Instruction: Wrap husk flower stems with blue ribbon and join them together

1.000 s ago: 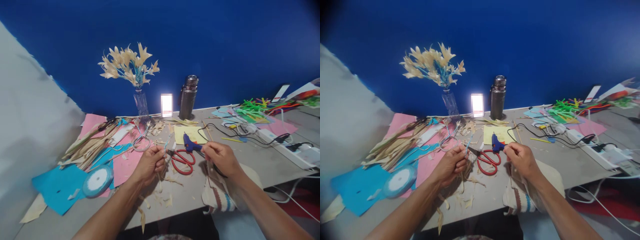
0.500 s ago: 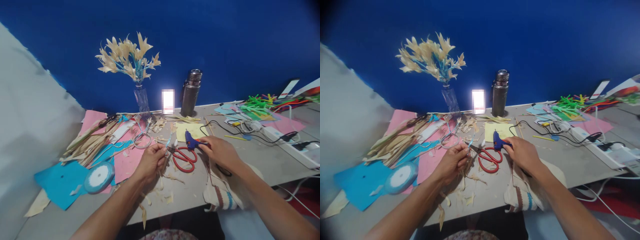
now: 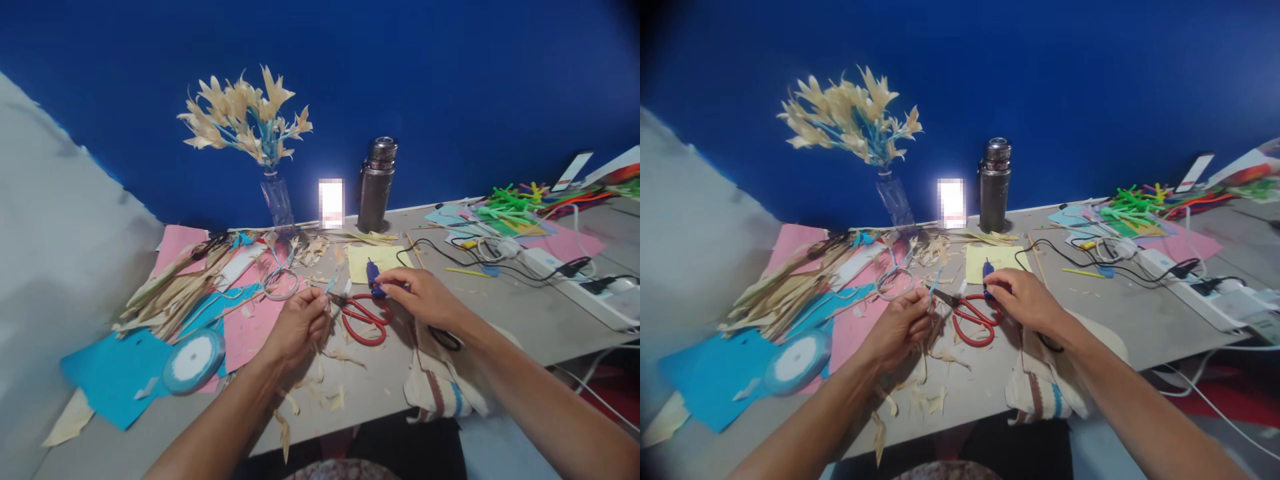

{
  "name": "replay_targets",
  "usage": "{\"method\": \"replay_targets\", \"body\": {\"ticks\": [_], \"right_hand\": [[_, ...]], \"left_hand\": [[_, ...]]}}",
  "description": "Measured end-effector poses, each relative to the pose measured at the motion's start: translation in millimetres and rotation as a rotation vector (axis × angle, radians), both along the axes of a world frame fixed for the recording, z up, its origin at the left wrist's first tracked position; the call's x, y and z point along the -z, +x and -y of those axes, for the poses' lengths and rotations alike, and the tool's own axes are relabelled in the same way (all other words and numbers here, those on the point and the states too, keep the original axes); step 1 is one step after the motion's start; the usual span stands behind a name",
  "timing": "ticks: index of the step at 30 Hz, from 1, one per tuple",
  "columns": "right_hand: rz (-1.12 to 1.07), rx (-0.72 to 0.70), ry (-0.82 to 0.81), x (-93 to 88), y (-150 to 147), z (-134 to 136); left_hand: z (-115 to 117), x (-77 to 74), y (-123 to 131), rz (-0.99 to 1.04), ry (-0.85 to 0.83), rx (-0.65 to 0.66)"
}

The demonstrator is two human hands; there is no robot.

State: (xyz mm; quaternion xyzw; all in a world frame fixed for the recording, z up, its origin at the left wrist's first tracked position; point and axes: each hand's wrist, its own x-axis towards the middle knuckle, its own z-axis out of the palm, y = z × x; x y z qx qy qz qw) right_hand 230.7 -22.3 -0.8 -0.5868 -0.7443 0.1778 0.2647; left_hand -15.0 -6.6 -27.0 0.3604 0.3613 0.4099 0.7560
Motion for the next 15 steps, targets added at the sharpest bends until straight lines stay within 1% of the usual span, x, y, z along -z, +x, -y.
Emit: {"method": "replay_targets", "body": {"ticks": [2,3,5,6,7,9,11,13,15], "right_hand": [[0.124,0.068,-0.016,1.9,8.6,4.6],[0.2,0.137,-0.013,3.4,16.1,7.0],[0.328,0.299,-0.008,7.5,36.1,12.4],[0.362,0.357,-0.014,10.0,47.5,15.6],[0.382,0.382,-0.03,12.5,58.9,19.1],[0.398,0.345,-0.056,17.4,78.3,27.0],[0.367,0.314,-0.066,20.5,89.0,34.9],[0.331,0.316,-0.087,19.9,88.8,42.1],[0.329,0.292,-0.126,15.4,79.7,48.4]], "left_hand": [[-0.5,-0.3,0.2,-0.03,0.035,-0.051],[-0.9,-0.3,0.0,-0.036,0.049,-0.074],[-1.8,-0.2,-0.7,-0.036,0.061,-0.109],[-2.3,-0.1,-1.2,-0.033,0.062,-0.121],[-2.8,-0.2,-1.6,-0.029,0.062,-0.129],[-3.8,-0.9,-2.5,-0.027,0.062,-0.141],[-5.0,-2.2,-3.0,-0.023,0.074,-0.152],[-6.6,-3.7,-3.1,-0.02,0.087,-0.167],[-8.4,-4.5,-2.9,-0.017,0.097,-0.184]]}}
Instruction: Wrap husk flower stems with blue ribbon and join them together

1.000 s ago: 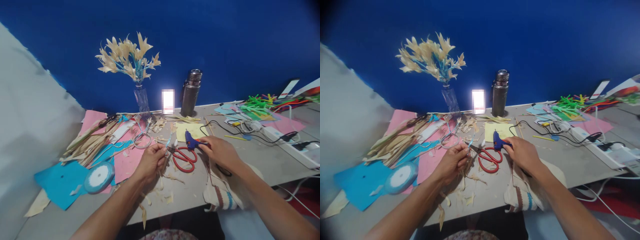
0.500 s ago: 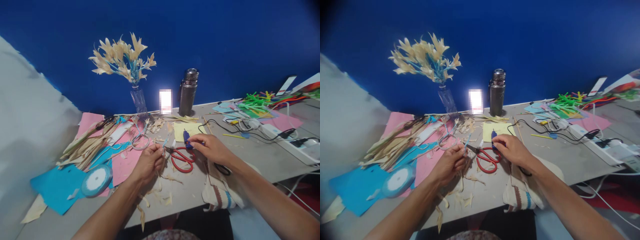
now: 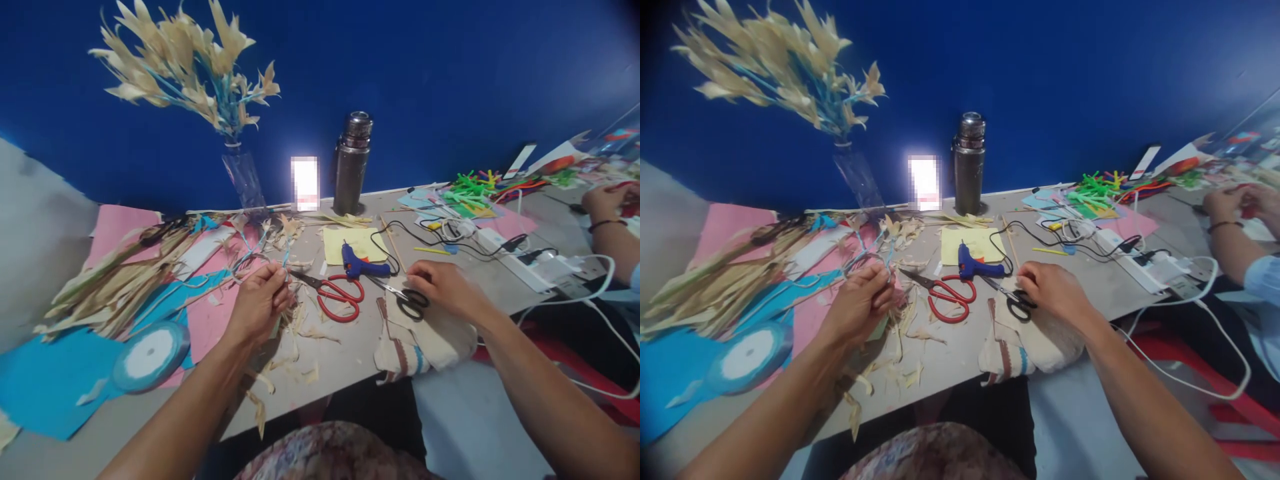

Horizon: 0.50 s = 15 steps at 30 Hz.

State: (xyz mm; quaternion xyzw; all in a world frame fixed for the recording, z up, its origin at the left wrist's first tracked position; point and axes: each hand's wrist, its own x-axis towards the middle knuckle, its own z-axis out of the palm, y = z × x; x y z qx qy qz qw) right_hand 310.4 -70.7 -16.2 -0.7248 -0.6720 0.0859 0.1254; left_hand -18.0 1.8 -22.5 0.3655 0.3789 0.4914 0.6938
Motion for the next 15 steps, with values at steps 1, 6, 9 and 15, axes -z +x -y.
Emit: {"method": "replay_targets", "body": {"ticks": [1,6,9,15], "right_hand": [[0.004,-0.034,-0.028,-3.3,-6.5,2.9],[-0.058,-0.239,-0.098,-14.2,-38.5,13.8],[-0.017,-0.336,-0.127,-10.4,-51.8,16.1],[0.086,-0.418,-0.121,-0.7,-82.3,6.5]], "left_hand": [[-0.9,0.0,0.1,0.001,0.001,-0.009],[-4.1,1.6,-0.2,-0.014,0.004,-0.02],[-5.0,2.2,-1.1,-0.022,0.01,-0.015],[-6.8,2.9,-3.4,0.013,0.029,-0.055]]}}
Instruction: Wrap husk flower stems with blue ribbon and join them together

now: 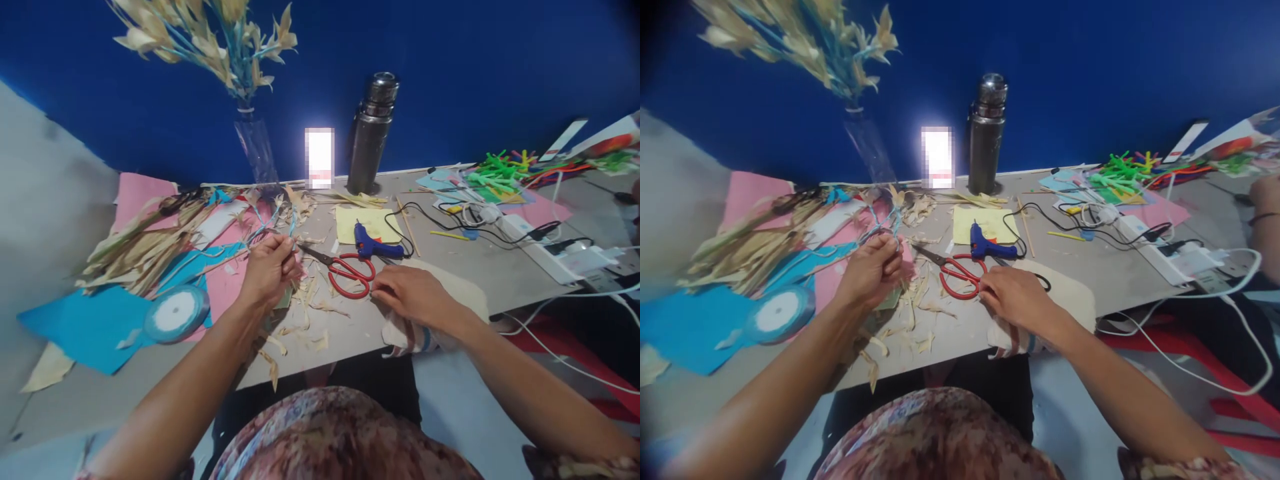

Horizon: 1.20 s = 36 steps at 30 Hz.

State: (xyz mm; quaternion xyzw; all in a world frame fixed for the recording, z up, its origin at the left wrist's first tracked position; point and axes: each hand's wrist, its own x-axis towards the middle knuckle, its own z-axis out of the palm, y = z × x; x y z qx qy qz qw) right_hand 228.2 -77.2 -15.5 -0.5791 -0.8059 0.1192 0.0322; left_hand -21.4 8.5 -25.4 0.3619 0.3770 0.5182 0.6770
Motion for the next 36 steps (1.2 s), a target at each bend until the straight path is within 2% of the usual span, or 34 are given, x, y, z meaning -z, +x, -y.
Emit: {"method": "replay_targets", "body": {"ticks": [8,10,14,15,19,22,27,36], "right_hand": [[0.087,-0.182,0.038,-3.8,-52.7,-27.7],[0.143,-0.155,0.057,-5.4,-54.2,-39.2],[0.294,0.041,0.128,-9.3,-45.3,-75.2],[0.305,0.043,0.145,-10.5,-43.9,-85.5],[0.287,-0.114,0.111,-15.5,-51.3,-120.7],[0.272,-0.156,0.118,-19.8,-65.3,-136.4],[0.278,-0.151,0.086,-20.7,-78.1,-141.6],[0.293,-0.225,-0.101,-6.5,-61.3,-145.5]], "left_hand": [[-7.3,-0.7,-7.3,0.0,0.071,-0.126],[-8.5,-1.5,-8.6,0.013,0.083,-0.15],[-7.9,-2.3,-9.0,0.015,0.08,-0.147],[-7.4,-2.3,-8.8,0.013,0.076,-0.14],[-6.5,-2.5,-9.5,0.016,0.057,-0.14],[-8.0,-3.6,-12.1,0.011,0.066,-0.157],[-10.1,-6.2,-14.7,-0.01,0.084,-0.184],[-8.2,-3.5,-14.2,0.045,0.072,-0.142]]}}
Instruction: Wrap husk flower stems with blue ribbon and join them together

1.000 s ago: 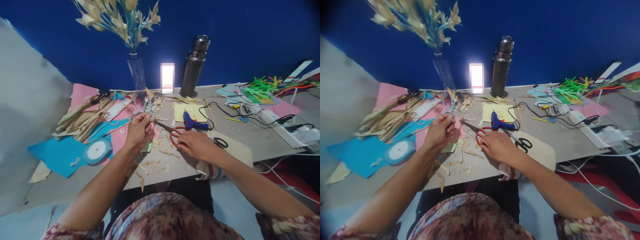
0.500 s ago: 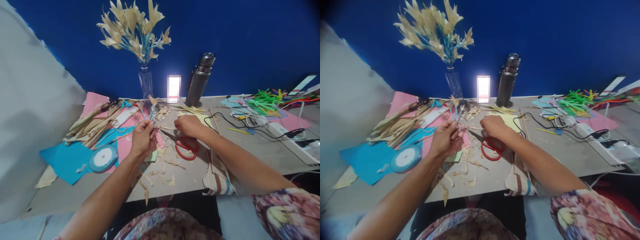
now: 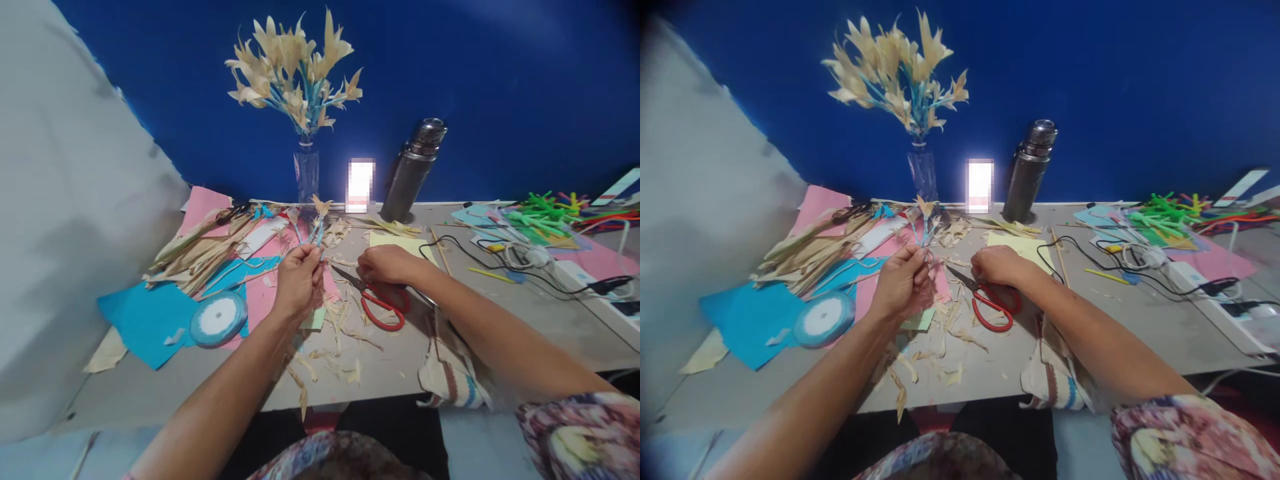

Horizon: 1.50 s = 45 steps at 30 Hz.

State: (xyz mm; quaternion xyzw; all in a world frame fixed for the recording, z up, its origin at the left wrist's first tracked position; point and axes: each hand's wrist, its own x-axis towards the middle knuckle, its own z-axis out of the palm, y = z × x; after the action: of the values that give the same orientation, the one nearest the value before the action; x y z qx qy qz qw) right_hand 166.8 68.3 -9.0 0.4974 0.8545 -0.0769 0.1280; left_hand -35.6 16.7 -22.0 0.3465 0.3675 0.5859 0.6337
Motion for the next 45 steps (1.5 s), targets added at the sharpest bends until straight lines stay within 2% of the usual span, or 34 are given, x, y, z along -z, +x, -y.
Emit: {"method": "replay_targets", "body": {"ticks": [5,10,16,20,26,31,37,40,45], "right_hand": [[-0.104,0.064,0.128,-0.2,-18.5,-10.5],[-0.164,0.089,0.144,8.8,-35.2,-19.4],[-0.339,0.094,0.124,1.8,-14.6,-19.7],[-0.506,0.199,0.112,-2.4,-1.5,-13.1],[-0.293,0.242,0.212,4.2,-5.9,-12.5],[-0.22,0.301,0.262,1.1,-25.2,-34.9],[-0.195,0.314,0.23,4.7,-47.4,-58.3],[-0.205,0.245,0.196,5.7,-52.9,-50.8],[-0.202,0.096,0.149,5.6,-56.4,-16.0]], "left_hand": [[-1.6,-0.8,-0.7,-0.02,0.012,-0.033],[-1.6,-0.3,-1.6,-0.031,-0.008,-0.026],[-1.8,2.1,-0.7,0.018,-0.017,-0.012],[-3.5,1.0,0.0,0.023,-0.012,-0.058],[-4.9,-0.2,-1.3,0.0,-0.036,-0.081],[-4.3,-2.2,-2.8,-0.026,-0.047,-0.047],[-5.3,-2.6,-4.3,-0.047,-0.055,-0.086],[-7.7,-2.8,-6.3,-0.035,-0.016,-0.128],[-10.5,-1.5,-8.5,-0.013,0.025,-0.124]]}}
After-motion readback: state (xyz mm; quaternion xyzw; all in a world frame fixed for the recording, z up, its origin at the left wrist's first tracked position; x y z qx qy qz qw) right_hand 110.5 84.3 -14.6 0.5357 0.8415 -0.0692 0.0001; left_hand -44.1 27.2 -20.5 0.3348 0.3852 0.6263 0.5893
